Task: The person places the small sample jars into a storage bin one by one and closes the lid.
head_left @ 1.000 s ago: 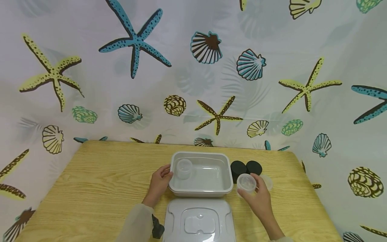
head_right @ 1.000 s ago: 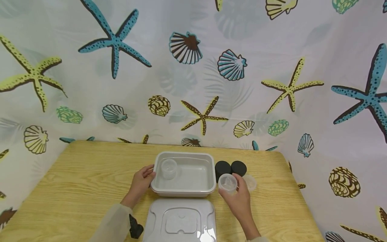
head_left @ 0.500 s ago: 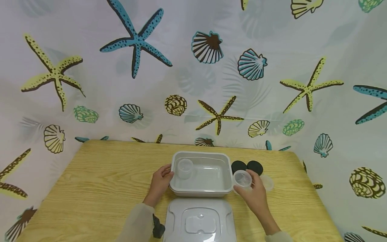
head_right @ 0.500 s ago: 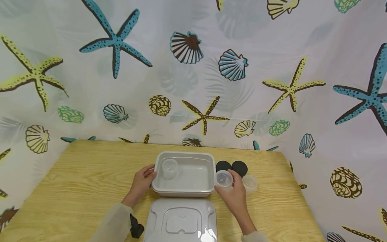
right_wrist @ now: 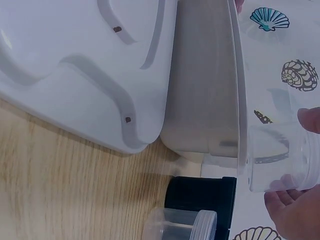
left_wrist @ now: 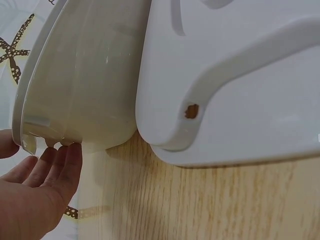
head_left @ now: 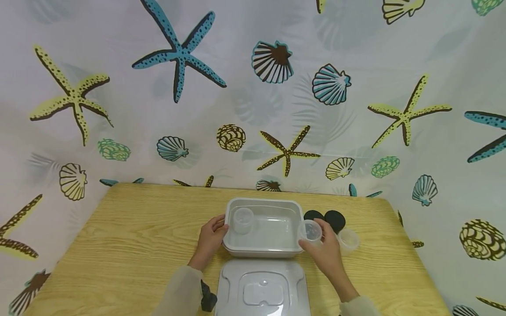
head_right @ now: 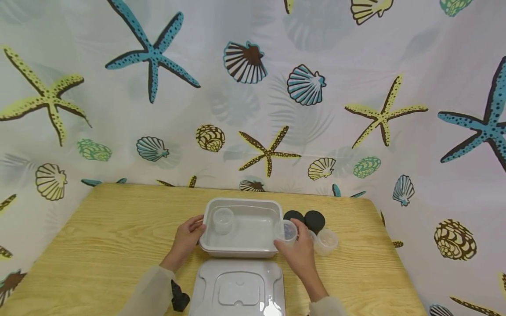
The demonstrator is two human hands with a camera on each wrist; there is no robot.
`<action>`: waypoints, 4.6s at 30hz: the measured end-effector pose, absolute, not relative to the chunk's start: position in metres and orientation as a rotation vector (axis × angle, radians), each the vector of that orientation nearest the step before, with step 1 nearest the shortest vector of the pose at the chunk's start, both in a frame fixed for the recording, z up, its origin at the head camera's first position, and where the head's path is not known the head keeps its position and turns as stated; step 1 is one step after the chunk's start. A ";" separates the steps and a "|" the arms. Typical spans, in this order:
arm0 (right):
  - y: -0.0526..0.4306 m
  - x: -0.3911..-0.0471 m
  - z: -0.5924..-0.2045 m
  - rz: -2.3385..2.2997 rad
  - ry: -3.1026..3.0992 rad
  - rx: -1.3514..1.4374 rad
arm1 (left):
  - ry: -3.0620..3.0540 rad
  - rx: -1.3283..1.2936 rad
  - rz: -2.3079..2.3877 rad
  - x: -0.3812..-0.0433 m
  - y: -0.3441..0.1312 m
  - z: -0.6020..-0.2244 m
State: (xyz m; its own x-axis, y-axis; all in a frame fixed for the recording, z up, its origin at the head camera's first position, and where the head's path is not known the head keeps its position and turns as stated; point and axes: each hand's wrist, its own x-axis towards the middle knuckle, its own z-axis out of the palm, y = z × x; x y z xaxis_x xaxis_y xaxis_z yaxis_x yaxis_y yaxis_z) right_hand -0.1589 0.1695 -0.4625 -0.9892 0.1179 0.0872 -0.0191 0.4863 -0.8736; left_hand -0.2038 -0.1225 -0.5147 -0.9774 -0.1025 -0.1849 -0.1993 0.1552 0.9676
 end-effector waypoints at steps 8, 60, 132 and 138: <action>0.163 -0.162 -0.464 1.522 -2.601 -0.068 | 2.325 -0.298 1.988 -0.203 -0.123 -0.513; 0.111 -0.186 -0.485 1.506 -2.594 0.115 | 2.329 -0.334 1.965 -0.203 -0.122 -0.515; 0.045 -0.205 -0.479 1.229 -3.021 0.275 | 2.323 -0.346 1.968 -0.201 -0.122 -0.510; 0.042 -0.207 -0.481 1.155 -3.057 0.245 | 2.333 -0.328 1.990 -0.201 -0.121 -0.511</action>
State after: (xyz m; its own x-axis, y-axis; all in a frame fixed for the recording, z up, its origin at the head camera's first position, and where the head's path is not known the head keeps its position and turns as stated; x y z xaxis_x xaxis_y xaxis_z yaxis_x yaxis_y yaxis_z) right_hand -0.2067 0.0421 -0.4805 -0.9797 -0.1867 -0.0738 -0.0913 0.7418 -0.6644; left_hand -0.2011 -0.1214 -0.5109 -0.9757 -0.1234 -0.1808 -0.1980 0.1455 0.9693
